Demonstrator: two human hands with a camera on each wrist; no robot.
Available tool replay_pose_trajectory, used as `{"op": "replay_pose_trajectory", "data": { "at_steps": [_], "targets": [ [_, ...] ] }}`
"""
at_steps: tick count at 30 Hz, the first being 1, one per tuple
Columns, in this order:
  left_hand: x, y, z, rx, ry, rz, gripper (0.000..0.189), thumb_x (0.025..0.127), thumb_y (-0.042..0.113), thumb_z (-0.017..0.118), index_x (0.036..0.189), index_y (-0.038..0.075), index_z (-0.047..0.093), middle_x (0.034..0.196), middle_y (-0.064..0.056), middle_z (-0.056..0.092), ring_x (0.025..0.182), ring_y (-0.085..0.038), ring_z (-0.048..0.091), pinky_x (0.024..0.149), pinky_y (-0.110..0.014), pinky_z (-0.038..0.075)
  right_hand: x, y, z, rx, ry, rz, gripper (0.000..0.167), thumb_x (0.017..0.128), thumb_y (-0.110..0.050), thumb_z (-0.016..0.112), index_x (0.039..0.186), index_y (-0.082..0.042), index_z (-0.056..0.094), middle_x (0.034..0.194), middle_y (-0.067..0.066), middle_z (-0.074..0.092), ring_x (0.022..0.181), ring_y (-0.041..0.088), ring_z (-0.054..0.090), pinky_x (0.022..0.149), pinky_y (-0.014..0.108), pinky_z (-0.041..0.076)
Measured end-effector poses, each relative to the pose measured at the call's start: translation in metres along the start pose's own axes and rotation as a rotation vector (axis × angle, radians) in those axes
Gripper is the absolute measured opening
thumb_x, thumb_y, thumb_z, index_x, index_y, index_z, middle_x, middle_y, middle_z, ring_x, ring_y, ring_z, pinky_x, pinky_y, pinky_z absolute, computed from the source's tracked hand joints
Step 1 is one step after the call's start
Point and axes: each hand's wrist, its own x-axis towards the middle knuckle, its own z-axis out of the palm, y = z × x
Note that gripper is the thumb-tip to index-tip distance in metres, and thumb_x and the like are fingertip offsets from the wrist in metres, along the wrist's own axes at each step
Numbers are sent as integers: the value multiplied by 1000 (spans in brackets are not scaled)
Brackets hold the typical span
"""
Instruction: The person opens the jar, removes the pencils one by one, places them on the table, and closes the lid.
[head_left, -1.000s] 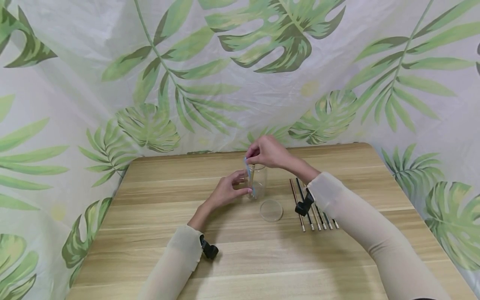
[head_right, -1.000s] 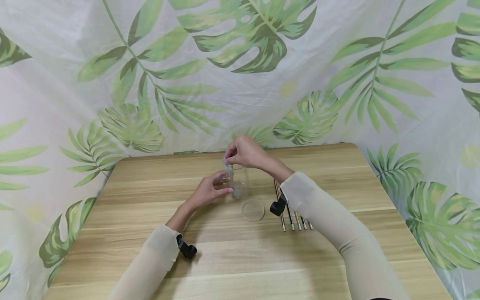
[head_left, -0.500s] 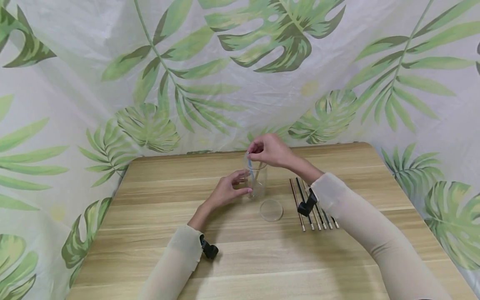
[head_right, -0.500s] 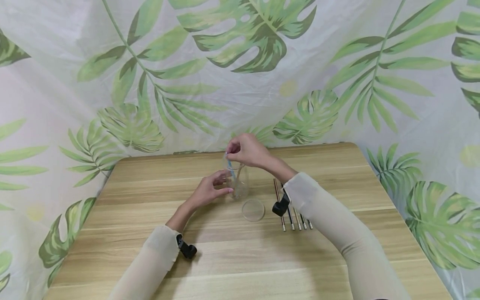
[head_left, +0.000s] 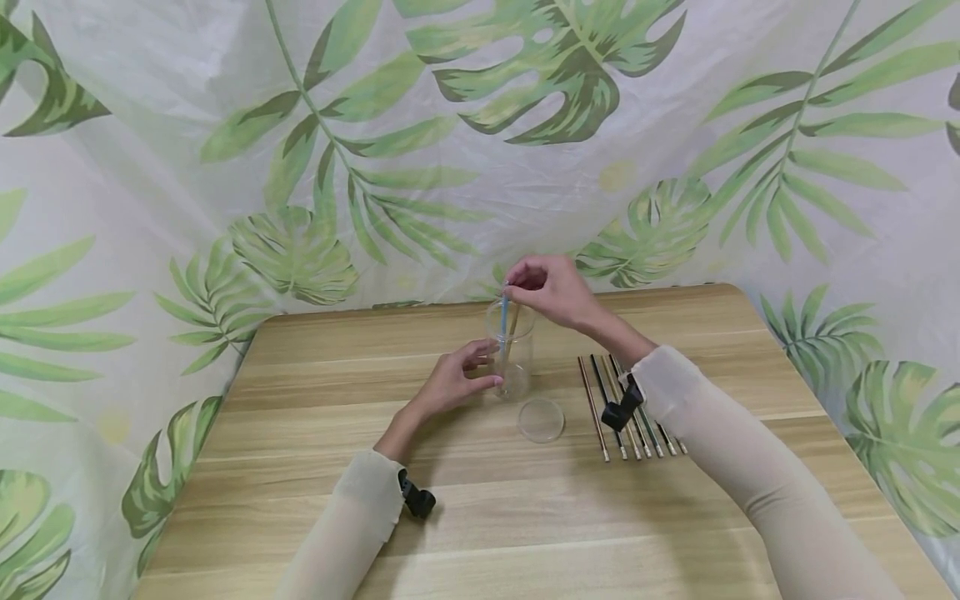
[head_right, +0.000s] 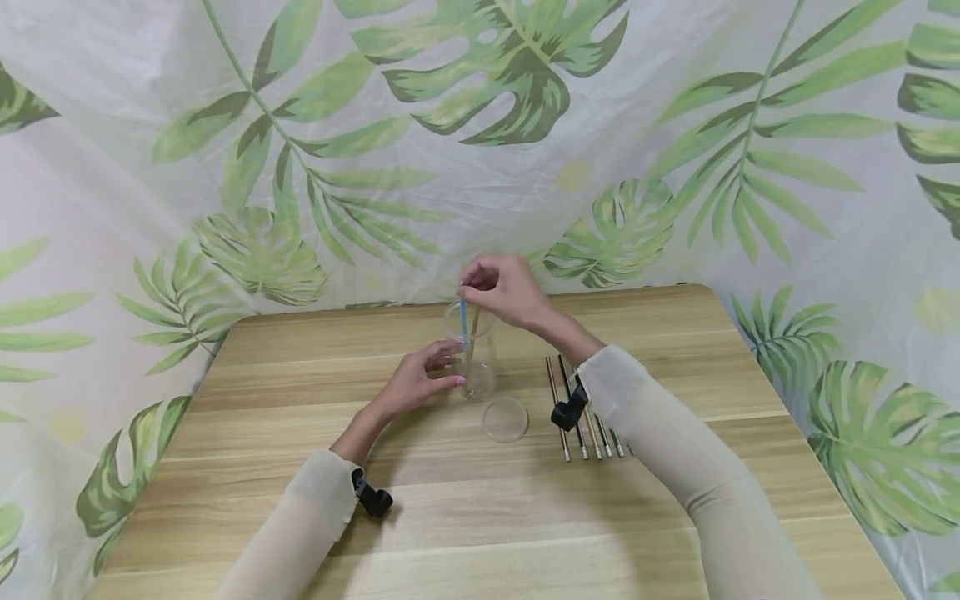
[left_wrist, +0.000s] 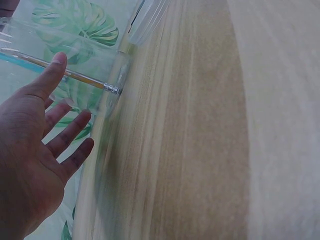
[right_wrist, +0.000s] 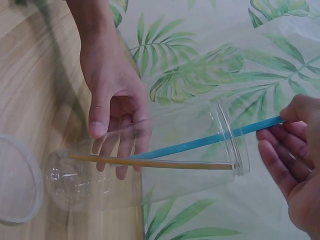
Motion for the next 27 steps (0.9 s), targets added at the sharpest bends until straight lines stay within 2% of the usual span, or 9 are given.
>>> {"op": "replay_pose_trajectory", "data": {
  "at_steps": [5,12,19,23,27],
  "targets": [
    [0,-1,0,7,7,1,64,90,16,87,146,3,59,143,-15,67,123,-35,70,109,-51,55,-1,2,-5,90,46,-57,8,95,-2,77,100,4,76,90,17,77,74,17,70,64,20,56],
    [-1,-4,0,-8,15,6,64,89,15,88,146,3,60,143,-16,67,123,-38,69,109,-54,55,-2,1,-10,138,69,-63,12,94,-1,77,102,8,74,92,17,78,77,16,73,68,20,60],
    [-1,-3,2,2,10,17,64,90,14,87,146,2,59,144,-16,66,124,-36,69,110,-52,55,-3,-5,-15,183,120,-54,12,93,-1,79,101,6,74,93,15,79,83,30,77,73,23,63],
    [-2,-3,2,21,9,17,64,90,15,87,146,3,59,144,-15,66,124,-35,70,110,-50,55,-4,-7,-18,286,149,-63,10,92,5,77,100,7,72,91,12,79,81,22,77,77,27,66],
    [-2,-3,1,29,8,8,65,90,15,87,147,4,59,145,-14,66,124,-34,69,110,-49,55,-3,-9,-21,425,191,-97,11,91,11,75,96,1,72,87,7,77,77,18,76,76,32,67]
  ]
}}
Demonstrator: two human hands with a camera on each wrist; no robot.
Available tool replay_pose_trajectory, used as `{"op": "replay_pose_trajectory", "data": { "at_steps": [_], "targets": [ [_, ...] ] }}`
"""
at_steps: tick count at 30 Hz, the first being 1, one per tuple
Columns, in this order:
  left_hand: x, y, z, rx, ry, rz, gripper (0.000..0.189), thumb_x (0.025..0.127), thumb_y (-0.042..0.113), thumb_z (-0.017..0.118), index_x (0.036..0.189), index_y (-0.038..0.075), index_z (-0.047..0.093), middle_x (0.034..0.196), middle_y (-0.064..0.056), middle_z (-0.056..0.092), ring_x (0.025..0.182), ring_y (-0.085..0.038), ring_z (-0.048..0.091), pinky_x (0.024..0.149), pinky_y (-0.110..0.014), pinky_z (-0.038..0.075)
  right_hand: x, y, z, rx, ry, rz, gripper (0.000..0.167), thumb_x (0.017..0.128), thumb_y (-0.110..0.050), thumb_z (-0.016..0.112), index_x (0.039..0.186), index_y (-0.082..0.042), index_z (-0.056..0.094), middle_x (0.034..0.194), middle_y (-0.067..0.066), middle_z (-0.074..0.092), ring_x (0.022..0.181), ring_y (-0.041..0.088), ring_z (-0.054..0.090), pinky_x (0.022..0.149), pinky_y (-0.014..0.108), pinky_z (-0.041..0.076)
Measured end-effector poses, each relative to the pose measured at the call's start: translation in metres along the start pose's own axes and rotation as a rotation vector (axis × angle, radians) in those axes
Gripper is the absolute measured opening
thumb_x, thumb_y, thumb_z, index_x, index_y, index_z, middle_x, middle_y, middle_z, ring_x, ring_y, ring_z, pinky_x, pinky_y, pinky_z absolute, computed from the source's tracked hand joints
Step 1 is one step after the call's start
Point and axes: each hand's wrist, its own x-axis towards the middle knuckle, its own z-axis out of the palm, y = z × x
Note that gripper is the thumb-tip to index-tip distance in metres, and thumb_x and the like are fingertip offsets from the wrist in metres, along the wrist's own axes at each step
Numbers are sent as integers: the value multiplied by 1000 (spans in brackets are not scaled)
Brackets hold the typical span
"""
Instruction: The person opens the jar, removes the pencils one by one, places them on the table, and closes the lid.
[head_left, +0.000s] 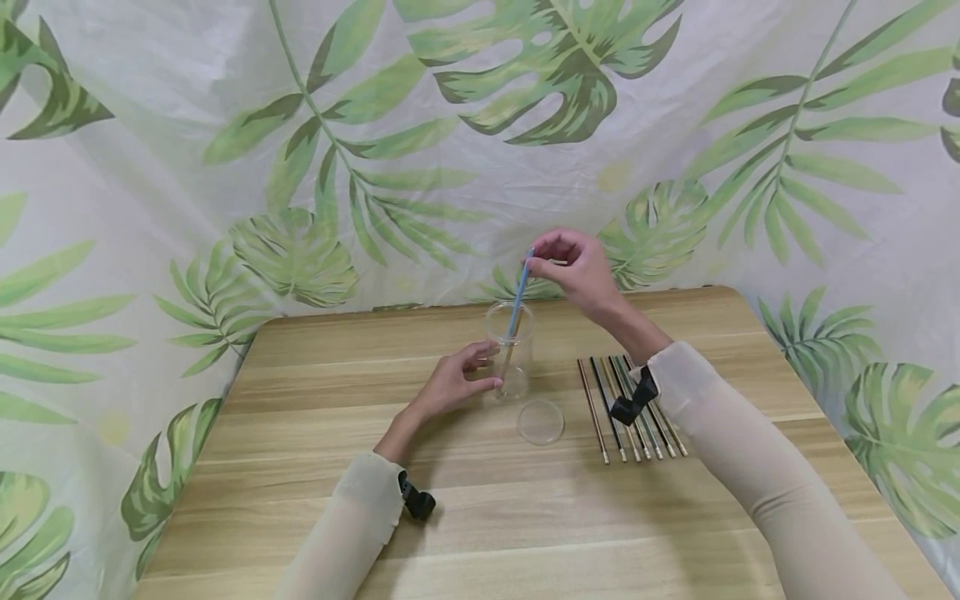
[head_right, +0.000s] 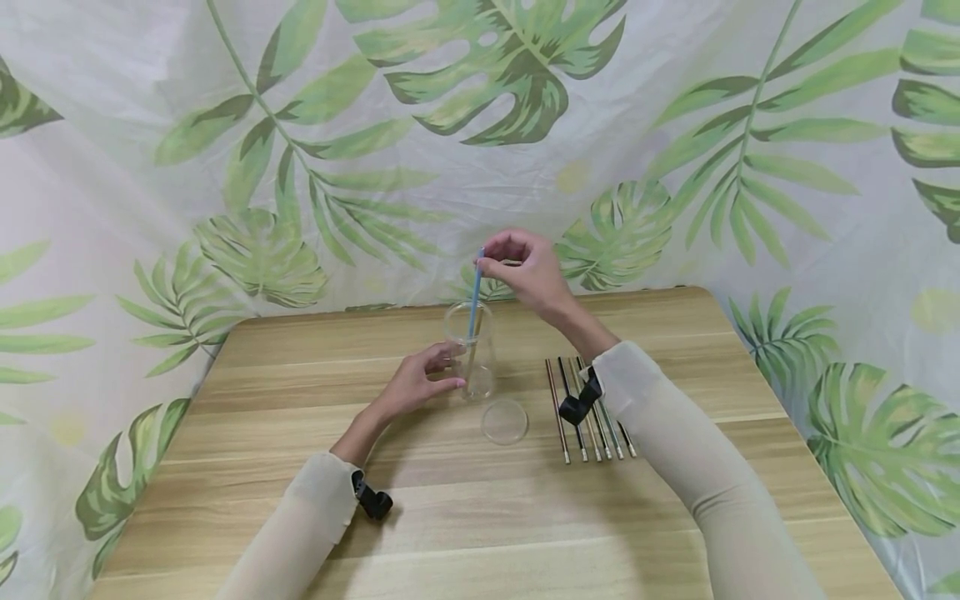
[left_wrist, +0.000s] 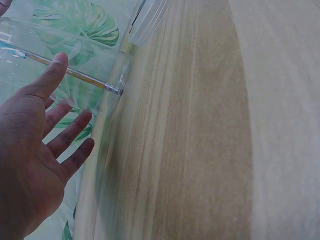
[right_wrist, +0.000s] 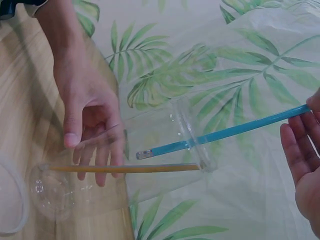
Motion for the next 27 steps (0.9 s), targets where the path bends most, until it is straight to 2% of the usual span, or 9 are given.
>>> {"op": "replay_pose_trajectory", "data": {
  "at_steps": [5,9,13,17,22,27],
  "targets": [
    [0,-1,1,-2,3,-5,65,90,16,88,146,3,59,144,-14,66,124,-34,70,109,-48,56,3,-5,-2,171,60,-36,24,92,17,69,95,-7,74,86,4,76,76,15,74,74,31,67],
    [0,-1,1,-4,5,-4,65,90,15,87,146,2,59,144,-15,66,123,-34,70,110,-48,56,7,-12,-4,283,102,-57,33,92,22,61,94,-8,73,86,5,76,76,15,74,73,29,67],
    [1,-1,1,-14,5,-2,64,89,15,88,146,2,59,143,-16,67,123,-35,70,110,-50,55,8,-21,-9,361,119,-64,25,92,20,66,94,-4,72,86,8,76,77,17,75,74,30,67],
    [1,0,0,-21,3,-10,65,89,14,88,146,2,59,143,-16,66,124,-35,70,110,-49,55,6,-33,-17,387,139,-65,18,90,16,73,95,-1,72,87,10,76,78,20,75,74,31,67],
    [1,1,0,-23,2,-10,65,89,12,87,146,1,58,144,-17,66,124,-35,70,110,-48,55,4,-45,-28,392,168,-71,23,91,22,65,95,0,72,86,12,75,76,22,75,71,32,67],
    [1,1,-2,-20,-3,-14,65,89,12,88,146,1,58,144,-17,66,124,-35,69,111,-49,54,0,-49,-44,356,194,-40,25,92,24,62,95,1,72,87,12,76,78,22,75,70,31,67]
  ]
}}
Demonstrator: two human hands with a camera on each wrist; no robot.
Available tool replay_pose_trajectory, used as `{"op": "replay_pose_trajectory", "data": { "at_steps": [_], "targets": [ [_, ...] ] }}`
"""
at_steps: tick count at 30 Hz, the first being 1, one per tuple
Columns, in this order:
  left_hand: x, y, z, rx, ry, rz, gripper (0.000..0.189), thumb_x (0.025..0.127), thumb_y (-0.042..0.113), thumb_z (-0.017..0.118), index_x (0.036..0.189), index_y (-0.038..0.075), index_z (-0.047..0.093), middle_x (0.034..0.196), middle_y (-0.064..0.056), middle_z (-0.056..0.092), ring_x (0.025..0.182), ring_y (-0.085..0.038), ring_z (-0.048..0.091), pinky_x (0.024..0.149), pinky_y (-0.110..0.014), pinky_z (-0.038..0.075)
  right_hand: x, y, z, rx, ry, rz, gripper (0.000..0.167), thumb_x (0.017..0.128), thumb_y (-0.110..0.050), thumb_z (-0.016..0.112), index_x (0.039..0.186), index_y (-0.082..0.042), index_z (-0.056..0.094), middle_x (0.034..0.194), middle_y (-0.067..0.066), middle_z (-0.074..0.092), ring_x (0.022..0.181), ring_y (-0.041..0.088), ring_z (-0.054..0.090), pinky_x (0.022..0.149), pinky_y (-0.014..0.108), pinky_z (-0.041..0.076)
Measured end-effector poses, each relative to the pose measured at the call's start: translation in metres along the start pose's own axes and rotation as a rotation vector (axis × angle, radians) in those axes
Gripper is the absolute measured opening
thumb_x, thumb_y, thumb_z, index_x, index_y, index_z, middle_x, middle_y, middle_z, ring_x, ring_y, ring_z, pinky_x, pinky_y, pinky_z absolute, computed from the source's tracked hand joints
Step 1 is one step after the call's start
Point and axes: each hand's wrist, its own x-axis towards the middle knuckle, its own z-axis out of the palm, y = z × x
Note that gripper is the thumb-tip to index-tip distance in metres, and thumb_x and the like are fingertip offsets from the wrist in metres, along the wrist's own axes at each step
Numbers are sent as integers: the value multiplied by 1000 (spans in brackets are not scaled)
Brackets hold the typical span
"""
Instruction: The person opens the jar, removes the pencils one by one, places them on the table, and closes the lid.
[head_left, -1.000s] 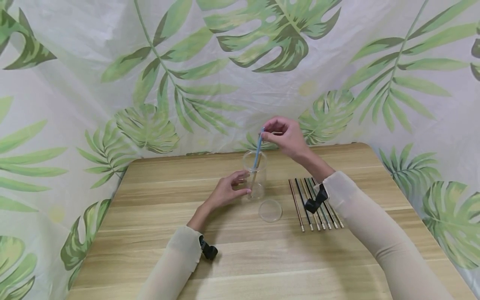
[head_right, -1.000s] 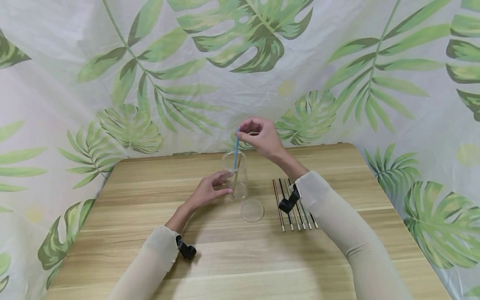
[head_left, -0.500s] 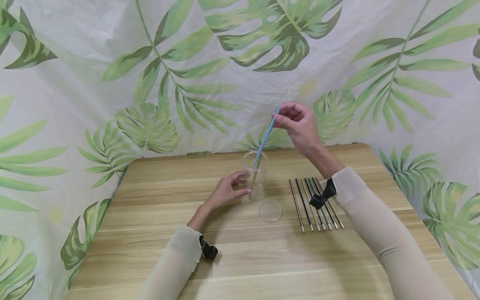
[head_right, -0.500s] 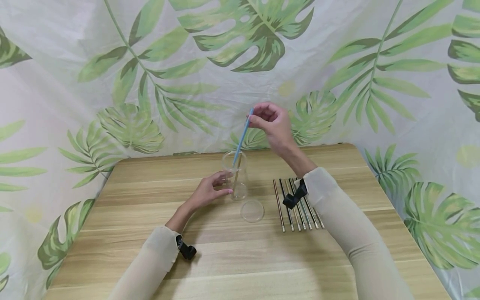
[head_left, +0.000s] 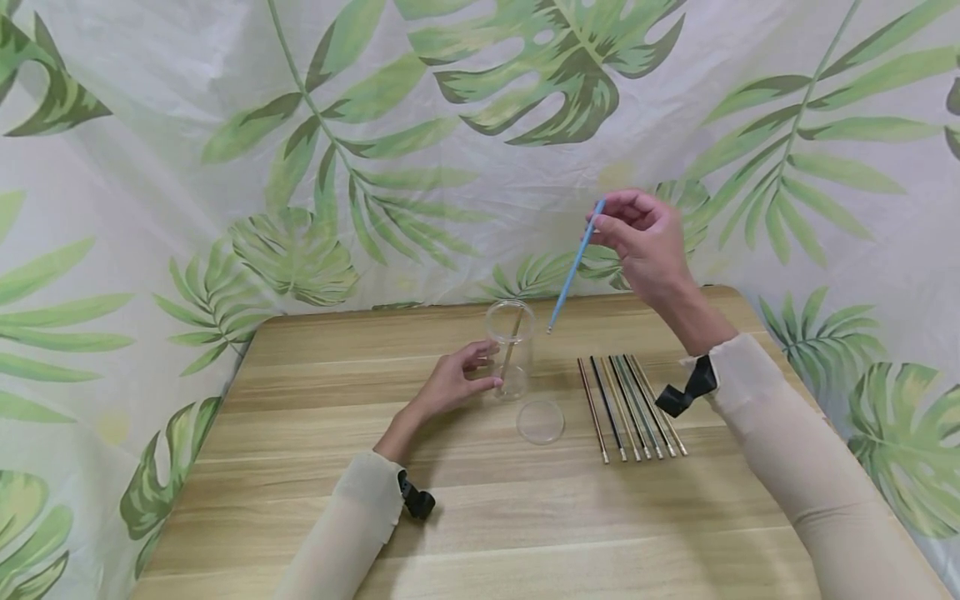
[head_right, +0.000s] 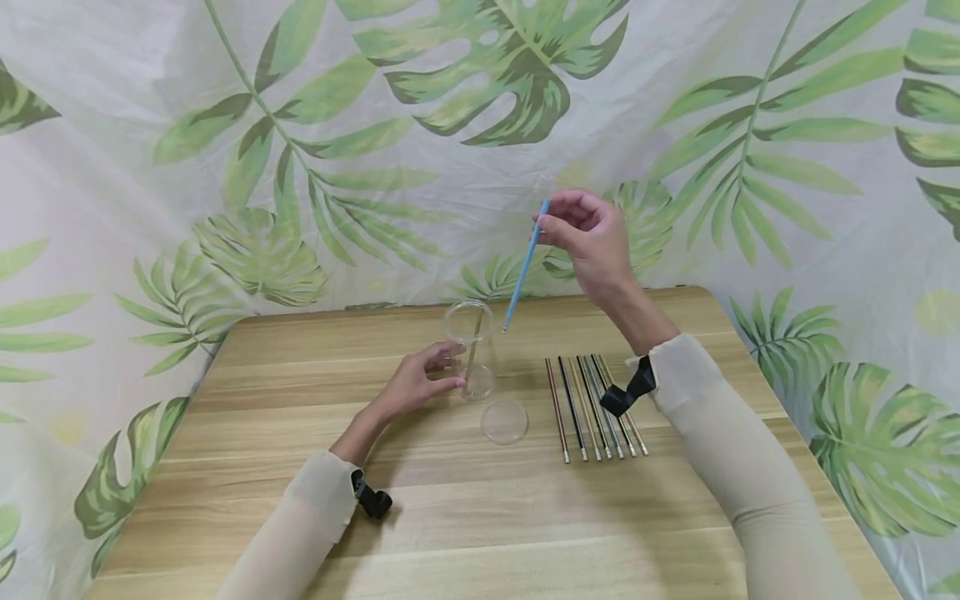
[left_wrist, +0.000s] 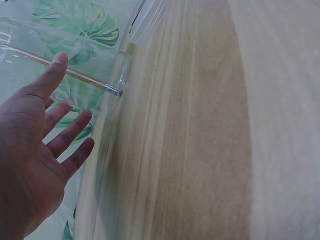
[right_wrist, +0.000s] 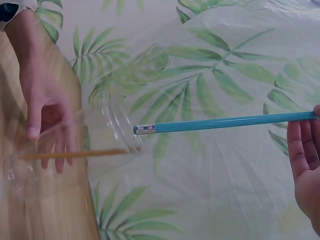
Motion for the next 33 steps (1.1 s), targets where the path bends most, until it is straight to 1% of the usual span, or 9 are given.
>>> {"op": "replay_pose_trajectory", "data": {
  "at_steps": [5,8,12,15,20,27,31,33],
  "targets": [
    [0,0,0,-2,1,-7,65,89,13,88,146,1,58,145,-16,65,125,-35,69,111,-49,54,-5,-6,-18,-35,18,54,18,92,20,67,97,3,73,88,11,75,80,21,76,70,30,67],
    [0,-1,1,2,4,-1,65,89,13,88,146,2,58,145,-16,65,125,-35,69,111,-49,55,-8,-7,-29,-74,16,82,16,93,17,69,98,4,74,88,10,74,80,20,74,71,29,66],
    [0,-1,1,8,7,1,65,89,14,88,146,3,59,144,-15,66,124,-34,70,110,-48,55,-13,-7,-43,-128,9,107,10,92,13,74,99,5,74,87,9,74,80,19,74,70,27,66],
    [-1,-1,1,8,8,-5,65,89,15,88,147,4,59,144,-14,66,124,-33,69,110,-48,55,-16,-7,-53,-172,6,136,10,91,11,78,100,7,74,86,9,75,79,19,75,69,27,66],
    [-1,0,1,4,2,-7,65,90,16,87,147,4,58,145,-14,66,125,-34,69,110,-49,55,-23,-4,-70,-296,10,196,13,92,12,74,99,2,78,87,7,75,78,16,74,71,26,66],
    [-2,2,0,-7,-6,-11,65,91,15,87,148,3,58,144,-15,66,127,-35,68,109,-51,55,-37,0,-96,-459,19,307,9,94,3,77,100,-3,79,88,3,73,80,14,72,77,27,66],
    [-2,2,0,-9,-7,-10,65,91,15,86,148,2,58,145,-15,66,127,-35,68,110,-51,55,-45,1,-110,-466,13,383,9,96,4,75,101,-3,78,92,4,74,82,14,72,78,26,66],
    [-2,2,0,-10,-6,-11,65,91,15,86,148,2,58,145,-15,66,127,-35,68,111,-51,54,-49,3,-118,-461,5,416,8,96,4,74,103,0,77,94,5,75,83,14,73,79,25,66]
  ]
}}
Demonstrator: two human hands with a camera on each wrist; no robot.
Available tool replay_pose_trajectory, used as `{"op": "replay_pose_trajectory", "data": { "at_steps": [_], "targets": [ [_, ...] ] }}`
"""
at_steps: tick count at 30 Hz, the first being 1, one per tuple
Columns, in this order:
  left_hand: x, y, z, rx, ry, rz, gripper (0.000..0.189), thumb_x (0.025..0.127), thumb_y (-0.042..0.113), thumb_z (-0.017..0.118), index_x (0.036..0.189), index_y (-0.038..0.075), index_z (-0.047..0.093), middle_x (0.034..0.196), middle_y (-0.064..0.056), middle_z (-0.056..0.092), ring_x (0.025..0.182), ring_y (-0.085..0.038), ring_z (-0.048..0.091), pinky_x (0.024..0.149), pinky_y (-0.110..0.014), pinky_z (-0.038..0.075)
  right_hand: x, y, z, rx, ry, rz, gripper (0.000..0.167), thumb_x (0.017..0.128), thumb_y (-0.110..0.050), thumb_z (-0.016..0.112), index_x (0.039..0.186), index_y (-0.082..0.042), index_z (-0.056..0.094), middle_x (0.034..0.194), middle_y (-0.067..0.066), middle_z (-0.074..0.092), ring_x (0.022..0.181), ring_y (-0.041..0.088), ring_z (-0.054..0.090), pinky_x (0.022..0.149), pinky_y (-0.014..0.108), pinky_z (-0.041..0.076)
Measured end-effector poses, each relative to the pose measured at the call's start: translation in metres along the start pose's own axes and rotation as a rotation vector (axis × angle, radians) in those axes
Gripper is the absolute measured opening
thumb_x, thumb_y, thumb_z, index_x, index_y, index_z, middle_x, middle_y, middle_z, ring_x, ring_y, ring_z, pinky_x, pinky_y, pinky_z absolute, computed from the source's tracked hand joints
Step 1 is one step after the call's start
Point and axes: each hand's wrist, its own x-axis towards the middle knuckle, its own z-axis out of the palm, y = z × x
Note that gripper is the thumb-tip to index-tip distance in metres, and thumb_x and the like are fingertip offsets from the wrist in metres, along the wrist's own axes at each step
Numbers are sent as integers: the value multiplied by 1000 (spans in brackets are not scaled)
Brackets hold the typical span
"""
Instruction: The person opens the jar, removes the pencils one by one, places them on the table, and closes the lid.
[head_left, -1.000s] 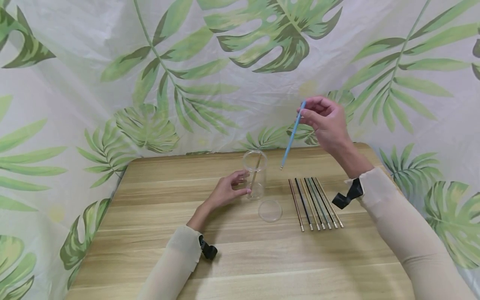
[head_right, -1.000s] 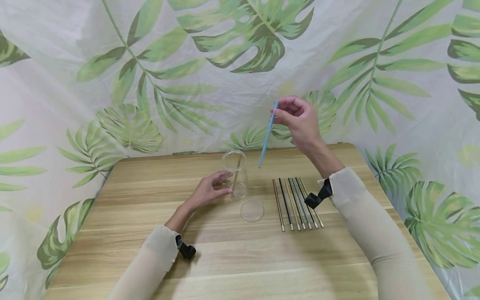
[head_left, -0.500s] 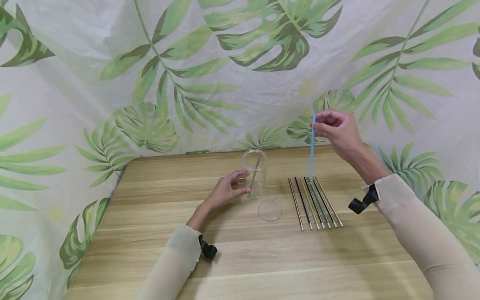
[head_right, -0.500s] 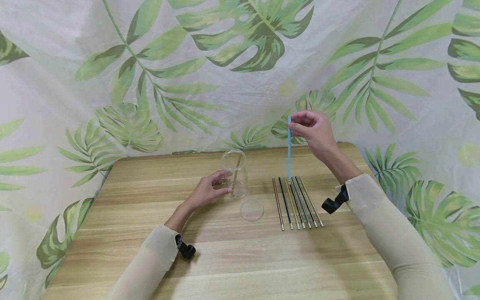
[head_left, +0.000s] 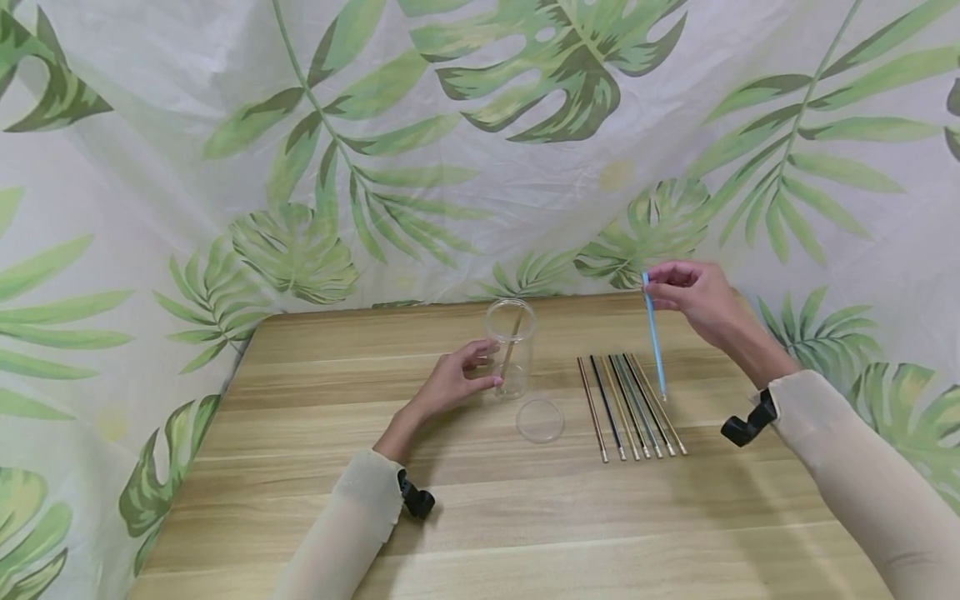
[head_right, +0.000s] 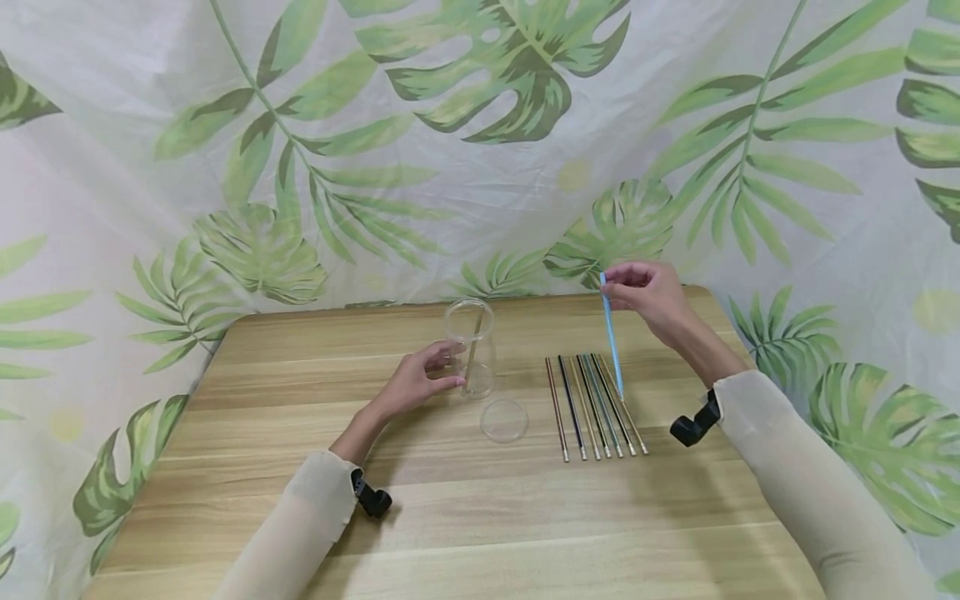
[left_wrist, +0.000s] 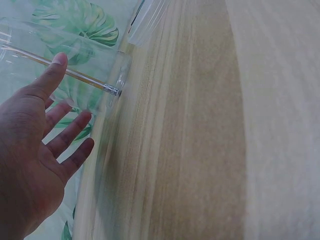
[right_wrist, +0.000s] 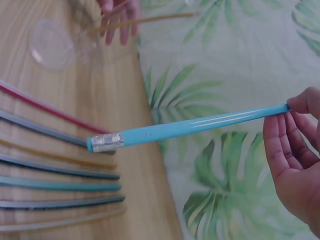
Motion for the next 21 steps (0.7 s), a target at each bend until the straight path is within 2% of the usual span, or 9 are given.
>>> {"op": "replay_pose_trajectory", "data": {
  "at_steps": [4,8,12,18,21],
  "targets": [
    [0,0,0,2,0,-7,65,91,15,87,148,2,58,145,-15,66,127,-35,68,111,-51,54,-5,14,-13,-107,-11,66,10,99,-3,74,108,0,75,97,2,76,88,13,73,82,26,65],
    [0,0,0,-1,1,-6,65,90,14,87,148,2,58,145,-16,66,127,-35,67,111,-52,54,-8,31,-26,-254,-31,131,27,100,-12,75,120,6,69,99,-2,76,92,14,75,85,29,65],
    [0,-2,1,-5,4,-5,65,90,14,87,148,2,58,145,-16,66,128,-36,67,111,-52,54,-10,50,-36,-267,-72,170,39,101,-7,73,127,18,59,99,-5,76,93,15,75,85,29,66],
    [1,-2,1,-13,10,-4,65,90,14,87,147,3,59,144,-15,66,127,-36,68,111,-51,54,-12,76,-44,-292,-74,244,39,100,-2,72,128,20,57,97,-2,77,89,12,76,88,35,66],
    [1,-2,2,-29,19,5,65,89,13,88,146,2,59,143,-17,66,126,-38,68,111,-54,54,-13,88,-48,-310,-78,264,40,99,-1,71,129,22,57,99,3,77,87,9,74,86,34,66]
  ]
}}
